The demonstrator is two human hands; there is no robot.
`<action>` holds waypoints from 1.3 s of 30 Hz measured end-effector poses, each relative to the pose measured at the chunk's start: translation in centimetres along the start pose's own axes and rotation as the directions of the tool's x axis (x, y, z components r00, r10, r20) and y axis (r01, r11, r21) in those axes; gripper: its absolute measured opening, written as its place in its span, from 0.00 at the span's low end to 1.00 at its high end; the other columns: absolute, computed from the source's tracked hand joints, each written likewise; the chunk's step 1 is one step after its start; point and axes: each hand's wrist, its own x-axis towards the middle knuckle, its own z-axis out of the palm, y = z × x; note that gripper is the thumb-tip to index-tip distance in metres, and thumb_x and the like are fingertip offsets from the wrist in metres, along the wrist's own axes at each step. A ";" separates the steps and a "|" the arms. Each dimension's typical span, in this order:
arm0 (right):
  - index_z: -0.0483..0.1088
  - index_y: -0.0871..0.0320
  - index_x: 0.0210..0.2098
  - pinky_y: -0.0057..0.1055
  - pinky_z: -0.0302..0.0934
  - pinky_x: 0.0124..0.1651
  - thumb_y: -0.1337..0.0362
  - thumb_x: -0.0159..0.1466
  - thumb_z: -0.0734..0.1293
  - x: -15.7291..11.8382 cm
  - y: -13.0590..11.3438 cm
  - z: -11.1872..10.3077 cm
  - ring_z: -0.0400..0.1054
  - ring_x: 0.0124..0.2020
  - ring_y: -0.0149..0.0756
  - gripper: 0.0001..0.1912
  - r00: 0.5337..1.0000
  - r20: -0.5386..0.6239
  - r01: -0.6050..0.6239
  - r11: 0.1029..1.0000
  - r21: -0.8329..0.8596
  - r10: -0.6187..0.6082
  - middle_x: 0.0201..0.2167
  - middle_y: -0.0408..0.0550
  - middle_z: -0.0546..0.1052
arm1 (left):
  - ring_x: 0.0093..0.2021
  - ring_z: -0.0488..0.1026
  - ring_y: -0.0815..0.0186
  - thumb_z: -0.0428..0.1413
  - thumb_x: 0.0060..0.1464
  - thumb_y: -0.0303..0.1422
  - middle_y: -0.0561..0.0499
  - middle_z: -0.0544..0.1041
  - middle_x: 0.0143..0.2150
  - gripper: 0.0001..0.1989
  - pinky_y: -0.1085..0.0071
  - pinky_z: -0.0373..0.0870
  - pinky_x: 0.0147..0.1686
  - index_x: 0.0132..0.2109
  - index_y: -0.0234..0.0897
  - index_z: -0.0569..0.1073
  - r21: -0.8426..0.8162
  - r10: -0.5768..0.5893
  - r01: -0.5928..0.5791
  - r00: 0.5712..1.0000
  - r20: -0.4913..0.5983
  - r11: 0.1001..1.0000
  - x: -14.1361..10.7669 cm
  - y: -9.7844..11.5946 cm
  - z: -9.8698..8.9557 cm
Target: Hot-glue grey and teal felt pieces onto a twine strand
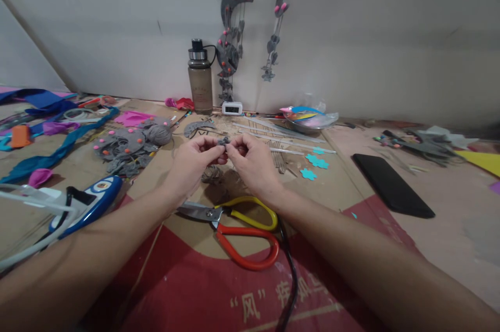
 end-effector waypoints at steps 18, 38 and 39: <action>0.65 0.57 0.23 0.27 0.48 0.29 0.62 0.58 0.63 0.0 0.2 0.1 0.57 0.25 0.27 0.08 1.000 -0.020 -0.022 0.998 -0.054 0.021 0.22 0.40 0.67 | 0.27 0.72 0.72 0.60 0.46 0.31 0.53 0.74 0.27 0.08 0.73 0.70 0.33 0.34 0.32 0.72 0.108 0.086 -0.085 0.996 -0.009 0.990 0.2 -0.9 -0.3; 0.65 0.57 0.22 0.27 0.47 0.28 0.62 0.57 0.63 -0.1 0.6 -0.1 0.57 0.25 0.28 0.09 1.000 -0.012 -0.021 0.995 -0.098 0.019 0.22 0.40 0.68 | 0.29 0.69 0.70 0.58 0.47 0.34 0.53 0.74 0.29 0.07 0.74 0.66 0.30 0.34 0.35 0.73 0.512 0.136 -0.142 0.989 0.050 0.847 -0.5 1.1 0.1; 0.65 0.57 0.22 0.27 0.47 0.28 0.62 0.57 0.63 -0.1 0.8 -0.1 0.58 0.25 0.28 0.09 1.000 -0.008 -0.013 0.994 -0.108 0.012 0.22 0.40 0.69 | 0.28 0.68 0.71 0.58 0.47 0.34 0.53 0.74 0.29 0.07 0.75 0.65 0.29 0.33 0.35 0.73 0.550 0.130 -0.142 0.990 0.060 0.823 -0.4 1.3 0.0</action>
